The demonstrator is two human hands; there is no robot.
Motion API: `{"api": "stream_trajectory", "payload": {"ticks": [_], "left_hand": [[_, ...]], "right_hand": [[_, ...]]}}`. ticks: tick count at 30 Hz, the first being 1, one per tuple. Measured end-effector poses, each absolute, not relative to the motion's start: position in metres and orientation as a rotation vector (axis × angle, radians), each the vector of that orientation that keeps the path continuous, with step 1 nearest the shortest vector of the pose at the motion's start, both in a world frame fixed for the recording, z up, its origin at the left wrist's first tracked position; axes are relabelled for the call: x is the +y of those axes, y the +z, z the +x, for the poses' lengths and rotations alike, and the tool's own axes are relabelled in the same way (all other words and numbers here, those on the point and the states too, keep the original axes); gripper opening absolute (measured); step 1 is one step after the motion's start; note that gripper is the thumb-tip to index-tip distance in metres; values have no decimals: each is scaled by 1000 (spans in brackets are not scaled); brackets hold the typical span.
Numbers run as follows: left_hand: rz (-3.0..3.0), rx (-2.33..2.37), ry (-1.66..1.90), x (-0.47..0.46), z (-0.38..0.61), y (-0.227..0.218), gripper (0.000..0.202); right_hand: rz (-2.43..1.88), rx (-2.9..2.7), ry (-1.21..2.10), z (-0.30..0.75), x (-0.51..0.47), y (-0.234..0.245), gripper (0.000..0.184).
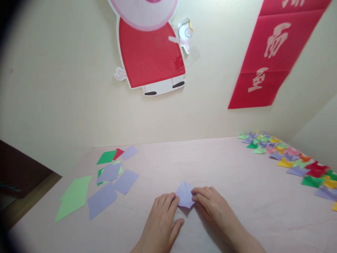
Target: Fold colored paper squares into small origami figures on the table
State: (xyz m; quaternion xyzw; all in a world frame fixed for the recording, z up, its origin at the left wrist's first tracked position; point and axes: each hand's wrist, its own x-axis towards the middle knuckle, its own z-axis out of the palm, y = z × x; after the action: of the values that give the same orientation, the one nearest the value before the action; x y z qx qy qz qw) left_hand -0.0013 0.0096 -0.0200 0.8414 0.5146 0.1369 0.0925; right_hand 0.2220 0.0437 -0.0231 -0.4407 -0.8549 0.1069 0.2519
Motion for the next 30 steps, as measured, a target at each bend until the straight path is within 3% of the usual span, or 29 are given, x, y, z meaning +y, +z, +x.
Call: {"api": "stream_trajectory", "payload": {"ticks": [7,18,30], "left_hand": [[2437,1585,452,7,6,-21,61],[2324,1535,511,16,6,-12,46],[2494,1522,418,9,10,-19,49]], "right_hand": [[-1535,-2176,475,205,60,-13,29],[-1767,-2158,413,192,72,-14,18],[-1777,-2148,344,188,73,-18,14]]}}
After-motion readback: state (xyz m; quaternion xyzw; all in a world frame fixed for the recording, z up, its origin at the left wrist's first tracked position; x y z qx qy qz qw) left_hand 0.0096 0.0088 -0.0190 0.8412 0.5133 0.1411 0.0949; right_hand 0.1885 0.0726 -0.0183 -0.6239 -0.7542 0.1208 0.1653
